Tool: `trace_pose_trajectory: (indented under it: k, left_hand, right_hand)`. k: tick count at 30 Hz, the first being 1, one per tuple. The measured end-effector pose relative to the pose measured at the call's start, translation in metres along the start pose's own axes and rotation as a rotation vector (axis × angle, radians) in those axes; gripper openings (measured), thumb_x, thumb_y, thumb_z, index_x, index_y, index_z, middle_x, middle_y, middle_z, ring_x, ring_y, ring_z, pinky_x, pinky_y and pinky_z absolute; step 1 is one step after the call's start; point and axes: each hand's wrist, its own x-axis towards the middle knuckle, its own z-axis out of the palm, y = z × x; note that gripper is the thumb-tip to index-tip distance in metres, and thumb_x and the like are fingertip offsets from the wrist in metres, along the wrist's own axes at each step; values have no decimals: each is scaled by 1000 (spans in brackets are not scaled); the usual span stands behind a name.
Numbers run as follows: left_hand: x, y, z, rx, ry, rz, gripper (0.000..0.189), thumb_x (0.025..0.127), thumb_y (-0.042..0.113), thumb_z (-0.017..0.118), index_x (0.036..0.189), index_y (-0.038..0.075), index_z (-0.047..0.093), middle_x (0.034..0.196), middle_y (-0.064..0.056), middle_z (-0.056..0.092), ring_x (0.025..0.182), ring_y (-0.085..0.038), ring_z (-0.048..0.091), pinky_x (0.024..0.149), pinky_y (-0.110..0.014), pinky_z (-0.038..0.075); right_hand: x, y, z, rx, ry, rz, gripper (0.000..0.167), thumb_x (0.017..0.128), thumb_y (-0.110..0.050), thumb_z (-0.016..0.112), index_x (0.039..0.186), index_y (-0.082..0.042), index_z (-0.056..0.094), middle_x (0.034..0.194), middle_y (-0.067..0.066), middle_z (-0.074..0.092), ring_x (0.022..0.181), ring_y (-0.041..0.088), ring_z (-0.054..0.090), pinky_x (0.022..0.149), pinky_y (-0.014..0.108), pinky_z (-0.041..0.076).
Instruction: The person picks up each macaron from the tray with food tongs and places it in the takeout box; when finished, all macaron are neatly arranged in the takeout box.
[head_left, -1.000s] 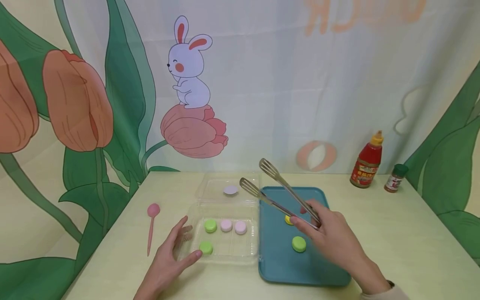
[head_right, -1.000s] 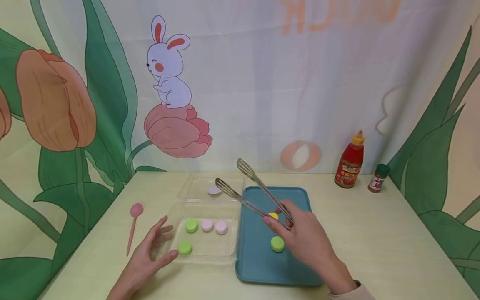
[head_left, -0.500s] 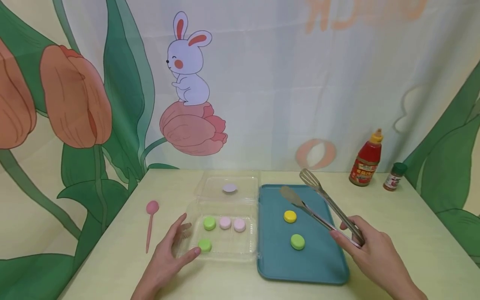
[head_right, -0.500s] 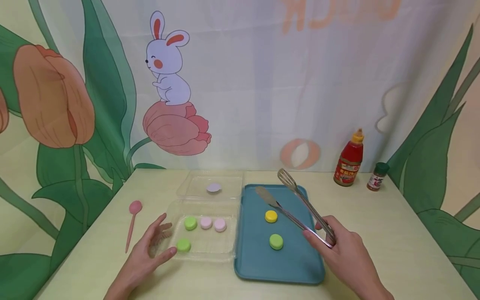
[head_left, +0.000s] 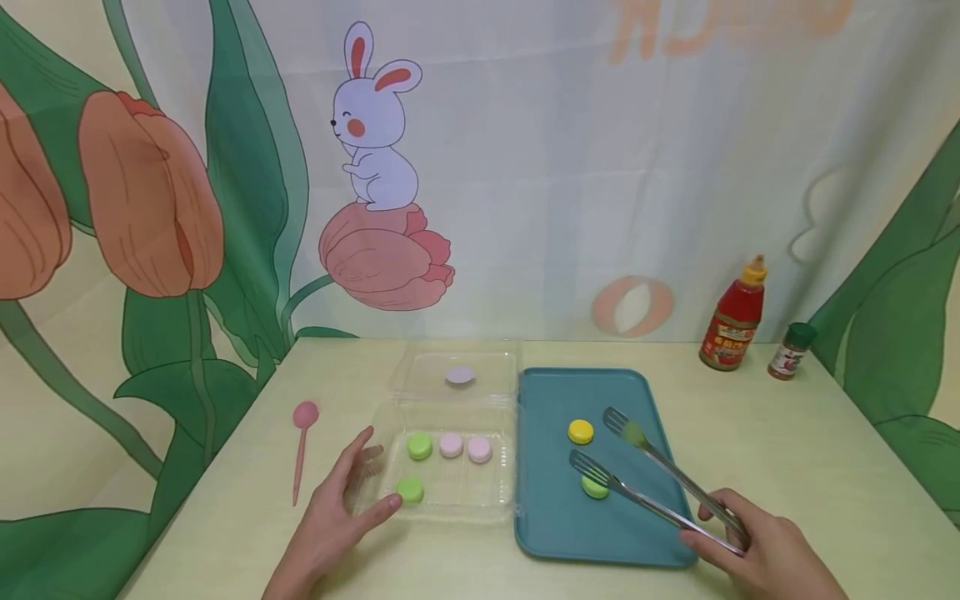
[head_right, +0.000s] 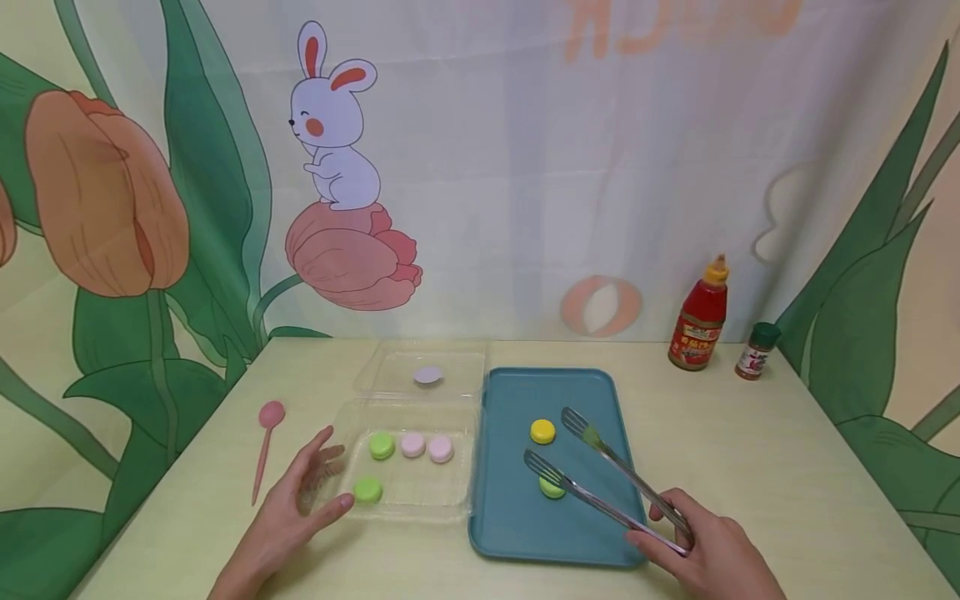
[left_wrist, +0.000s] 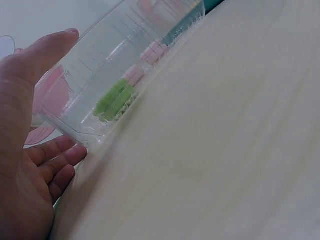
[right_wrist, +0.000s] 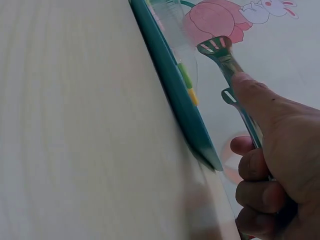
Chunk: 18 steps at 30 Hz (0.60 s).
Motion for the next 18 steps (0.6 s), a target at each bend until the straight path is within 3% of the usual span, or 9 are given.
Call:
trace_pose_trajectory:
  k: [2,5,10,14,18]
  left_hand:
    - [0,0,0,-1,1,3,101,94,45,90,175,37,31,163,-5,60,152,-29,57,131,-59,36]
    - [0,-1,0,-4,0,6,100,94,45,90,175,38,31,162,-4,60,152,-29,57,131,-59,36]
    - [0,-1,0,-11,-2,-1,101,94,44,91,175,38,32,162,-4,60,151,-28,58,130,-35,39]
    - [-1,0,0,-20,-2,8,101,94,42,92,175,37,32,162,-5,60,151,-28,58,123,-14,35]
    - [-1,0,-1,-35,-2,16,101,94,41,92,175,35,32,162,-7,60,151,-30,58,118,-5,31]
  right_hand:
    - [1,3,3,-15,-15,2,53,98,-53,83,125,-10,66,73,1,52,74,17,52,61,31,40]
    - [3,6,6,-50,-35,3,52,97,-54,83,121,-10,68,75,0,54,74,17,53,63,33,41]
    - [5,9,8,-106,-70,3,54,97,-57,83,120,-10,70,78,-1,55,75,16,54,63,32,43]
    - [6,10,8,-128,-96,-9,53,98,-57,82,119,-10,70,81,-1,56,78,16,56,66,34,44]
    - [7,11,7,-132,-112,-31,48,101,-55,79,117,-11,70,83,-1,56,81,17,57,68,36,44]
